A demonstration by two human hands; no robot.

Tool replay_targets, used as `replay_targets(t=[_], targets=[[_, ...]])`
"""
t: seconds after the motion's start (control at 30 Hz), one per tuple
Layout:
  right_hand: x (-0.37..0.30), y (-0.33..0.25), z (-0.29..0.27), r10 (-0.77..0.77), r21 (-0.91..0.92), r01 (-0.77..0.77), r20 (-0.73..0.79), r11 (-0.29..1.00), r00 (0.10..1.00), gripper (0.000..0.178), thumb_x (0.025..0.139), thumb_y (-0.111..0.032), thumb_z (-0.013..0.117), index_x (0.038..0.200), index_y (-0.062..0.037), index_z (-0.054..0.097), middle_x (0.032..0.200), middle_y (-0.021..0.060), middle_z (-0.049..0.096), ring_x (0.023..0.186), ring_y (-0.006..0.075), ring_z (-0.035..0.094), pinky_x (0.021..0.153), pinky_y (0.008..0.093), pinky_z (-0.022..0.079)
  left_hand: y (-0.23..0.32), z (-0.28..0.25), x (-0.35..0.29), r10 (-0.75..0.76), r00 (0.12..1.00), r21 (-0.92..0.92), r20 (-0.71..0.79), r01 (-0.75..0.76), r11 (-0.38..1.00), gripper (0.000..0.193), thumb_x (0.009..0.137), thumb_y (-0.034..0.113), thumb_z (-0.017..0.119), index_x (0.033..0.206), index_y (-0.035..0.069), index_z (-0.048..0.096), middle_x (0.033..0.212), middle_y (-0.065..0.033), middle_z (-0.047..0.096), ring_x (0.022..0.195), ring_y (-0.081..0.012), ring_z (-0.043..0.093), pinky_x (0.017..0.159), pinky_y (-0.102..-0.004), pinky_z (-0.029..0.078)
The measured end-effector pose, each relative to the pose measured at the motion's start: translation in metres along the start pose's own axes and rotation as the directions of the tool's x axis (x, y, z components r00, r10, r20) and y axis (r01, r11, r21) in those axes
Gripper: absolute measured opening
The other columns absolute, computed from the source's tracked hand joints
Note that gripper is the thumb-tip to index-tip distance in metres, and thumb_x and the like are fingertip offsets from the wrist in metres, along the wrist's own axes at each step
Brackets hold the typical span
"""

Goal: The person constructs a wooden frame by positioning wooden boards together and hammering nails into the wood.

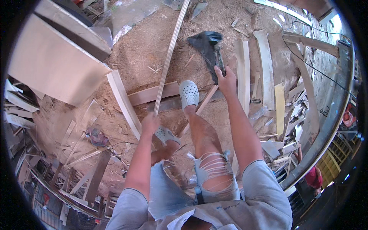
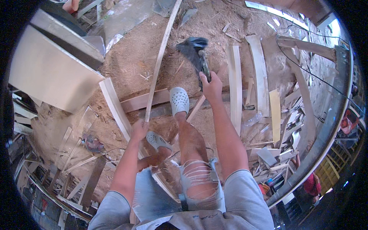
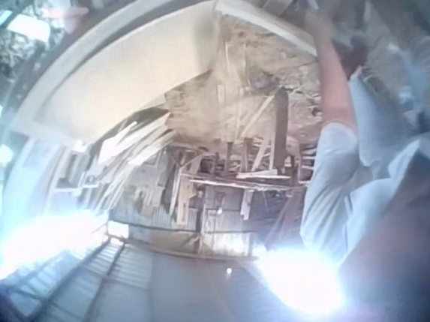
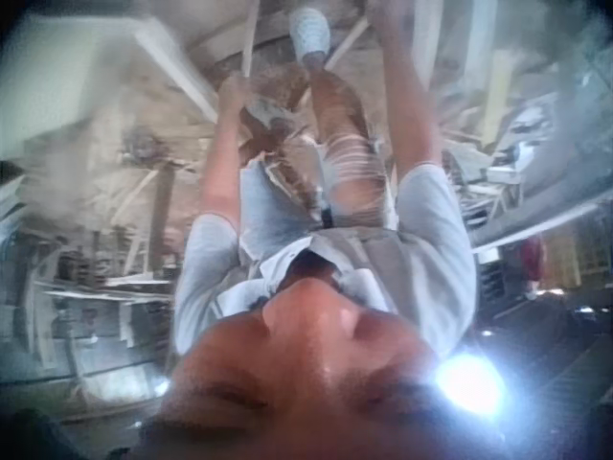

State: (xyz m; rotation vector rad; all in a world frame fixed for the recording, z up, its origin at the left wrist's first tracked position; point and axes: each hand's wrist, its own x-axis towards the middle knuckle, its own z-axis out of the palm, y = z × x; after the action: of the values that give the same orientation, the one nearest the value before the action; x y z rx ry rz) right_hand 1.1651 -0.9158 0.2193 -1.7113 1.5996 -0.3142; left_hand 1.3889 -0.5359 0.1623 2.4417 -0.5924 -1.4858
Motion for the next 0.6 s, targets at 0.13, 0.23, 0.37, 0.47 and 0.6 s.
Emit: replay_targets(t=[0.13, 0.23, 0.37, 0.47, 0.6], targets=[[0.010, 0.046, 0.022, 0.004, -0.047, 0.000, 0.065, 0.999, 0.998, 0.045, 0.098, -0.042, 0.078, 0.103, 0.0013, 0.070, 0.084, 0.0183, 0.073, 0.074, 0.0312, 0.068, 0.074, 0.0457, 0.053, 0.015, 0.016, 0.074, 0.139, 0.982, 0.260, -0.130, -0.101, 0.960, 0.050, 0.092, 0.030, 0.076, 0.134, 0.007, 0.065, 0.115, -0.0252, 0.074, 0.109, -0.0452, 0.071, 0.096, -0.0540, 0.056], [0.028, 0.087, 0.031, 0.011, 0.045, -0.013, 0.046, 0.999, 0.999, 0.041, 0.098, -0.038, 0.080, 0.106, 0.0009, 0.072, 0.085, 0.0163, 0.074, 0.076, 0.0278, 0.069, 0.076, 0.0435, 0.053, 0.047, 0.046, 0.131, 0.201, 0.953, 0.333, -0.229, -0.118, 0.936, 0.057, 0.088, 0.030, 0.081, 0.136, 0.007, 0.061, 0.122, -0.0256, 0.070, 0.113, -0.0456, 0.069, 0.097, -0.0552, 0.056], [0.048, 0.127, 0.070, 0.157, 0.071, -0.163, 0.087, 0.984, 0.984, 0.039, 0.099, -0.036, 0.078, 0.112, 0.0009, 0.073, 0.092, 0.0173, 0.076, 0.084, 0.0226, 0.070, 0.082, 0.0390, 0.054, 0.042, 0.043, 0.188, -0.027, 0.999, 0.324, -0.037, 0.038, 0.945, 0.059, 0.083, 0.028, 0.084, 0.134, 0.007, 0.061, 0.130, -0.0255, 0.065, 0.121, -0.0429, 0.066, 0.099, -0.0537, 0.055], [0.048, 0.136, 0.104, -0.006, 0.222, -0.007, 0.059, 0.975, 0.998, 0.036, 0.103, -0.031, 0.072, 0.120, 0.0013, 0.070, 0.105, 0.0187, 0.077, 0.094, 0.0243, 0.071, 0.089, 0.0387, 0.054, 0.037, 0.008, 0.206, 0.256, 0.944, 0.384, -0.210, -0.161, 0.909, 0.055, 0.086, 0.024, 0.078, 0.136, 0.007, 0.062, 0.125, -0.0232, 0.066, 0.118, -0.0419, 0.066, 0.098, -0.0536, 0.055], [0.074, 0.145, 0.139, -0.022, 0.189, 0.022, 0.000, 0.982, 1.000, 0.028, 0.104, -0.026, 0.068, 0.114, 0.0002, 0.072, 0.098, 0.0144, 0.077, 0.091, 0.0267, 0.072, 0.086, 0.0383, 0.055, 0.094, -0.103, 0.243, 0.475, 0.743, 0.476, -0.471, -0.239, 0.846, 0.042, 0.089, 0.021, 0.067, 0.129, 0.006, 0.065, 0.126, -0.0185, 0.064, 0.118, -0.0407, 0.061, 0.104, -0.0506, 0.050]])
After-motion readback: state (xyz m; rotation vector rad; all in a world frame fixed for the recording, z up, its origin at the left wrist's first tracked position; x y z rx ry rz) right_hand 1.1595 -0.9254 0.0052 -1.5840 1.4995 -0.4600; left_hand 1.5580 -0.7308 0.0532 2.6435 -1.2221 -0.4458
